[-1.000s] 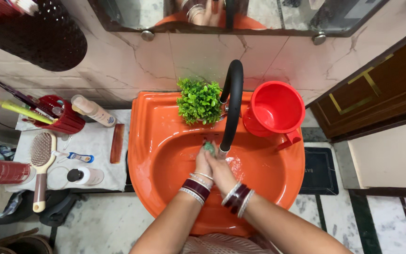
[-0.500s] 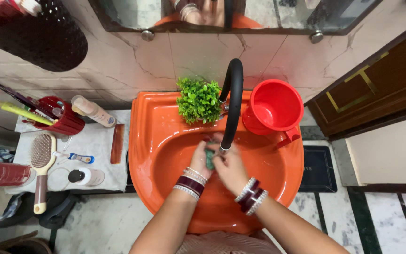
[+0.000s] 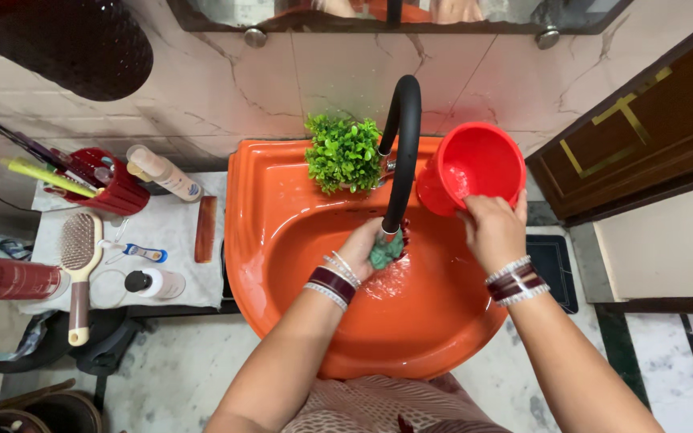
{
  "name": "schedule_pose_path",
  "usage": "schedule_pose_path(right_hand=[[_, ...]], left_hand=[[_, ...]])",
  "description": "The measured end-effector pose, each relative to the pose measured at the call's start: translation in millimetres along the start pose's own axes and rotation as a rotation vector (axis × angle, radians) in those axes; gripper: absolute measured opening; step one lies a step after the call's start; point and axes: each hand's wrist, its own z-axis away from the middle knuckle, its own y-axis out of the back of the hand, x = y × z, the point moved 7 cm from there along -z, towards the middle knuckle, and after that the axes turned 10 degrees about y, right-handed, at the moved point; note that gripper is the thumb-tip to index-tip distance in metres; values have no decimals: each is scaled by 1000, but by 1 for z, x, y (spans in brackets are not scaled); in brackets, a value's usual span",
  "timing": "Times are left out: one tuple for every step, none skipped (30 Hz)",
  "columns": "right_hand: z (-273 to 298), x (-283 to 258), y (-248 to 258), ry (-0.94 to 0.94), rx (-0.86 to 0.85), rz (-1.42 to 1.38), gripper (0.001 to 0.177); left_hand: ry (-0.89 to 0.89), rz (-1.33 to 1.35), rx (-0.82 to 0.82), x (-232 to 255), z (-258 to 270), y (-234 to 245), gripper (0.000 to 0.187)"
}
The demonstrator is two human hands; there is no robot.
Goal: The person uses a green cloth and a red cup to clean an orange bathroom sink. They repeatedly rinse the cloth under running water, wipe the sink basin and faucet, and pour water from the cup into the sink. The person also wipes the mirror above the sink and the surrounding countertop area.
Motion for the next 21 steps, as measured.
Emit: schedule_pose_path(right_hand=[[6, -3, 0, 12, -32, -12, 16], [13, -6, 2, 26, -63, -21, 16], [20, -9, 4, 39, -94, -31, 17], [27, -17, 5, 81, -113, -45, 22], [34, -25, 5, 123, -132, -59, 28], [42, -33, 4, 165, -151, -76, 34], [50, -43, -2, 195, -189, -100, 33], [58, -53, -12, 224, -226, -122, 33], [65, -63, -24, 254, -263, -143, 33], [72, -72, -39, 296, -302, -153, 36], [78, -81, -57, 337, -341, -163, 39], [82, -88, -77, 381, -378, -172, 42], [85, -92, -96, 407, -397, -163, 38], [87, -96, -115, 433, -417, -155, 34], [89, -99, -131, 458, -438, -146, 31], [90, -101, -145, 463, -473, -129, 29], [89, -103, -155, 468, -509, -112, 26], [90, -106, -159, 470, -547, -97, 24], [86, -108, -154, 430, -534, -145, 28], [82, -110, -146, 388, -521, -192, 32], [79, -114, -135, 346, -508, -238, 37]], left_hand=[[27, 23, 57, -2, 4, 12, 20], [52, 47, 112, -5, 11, 28, 20], [77, 70, 167, -7, 19, 46, 21], [17, 79, 150, -4, 30, 62, 24], [-44, 89, 133, -2, 42, 79, 27], [-88, 138, 241, 0, 55, 103, 29], [-132, 187, 348, 3, 68, 123, 30], [-139, 216, 403, 6, 81, 134, 27], [-146, 246, 459, 9, 97, 142, 25], [-152, 277, 513, 9, 111, 143, 23], [-148, 286, 531, 10, 122, 139, 23], [-147, 294, 548, 13, 132, 132, 24], [-145, 302, 564, 17, 141, 125, 25], [-155, 313, 534, 19, 146, 114, 25], [-165, 324, 505, 21, 149, 104, 25], [-176, 333, 473, 23, 150, 95, 25], [-169, 314, 455, 24, 150, 88, 25], [-160, 295, 438, 22, 150, 82, 25], [-150, 276, 421, 20, 150, 77, 24], [-138, 256, 409, 17, 148, 72, 25], [-127, 236, 397, 12, 147, 67, 26]])
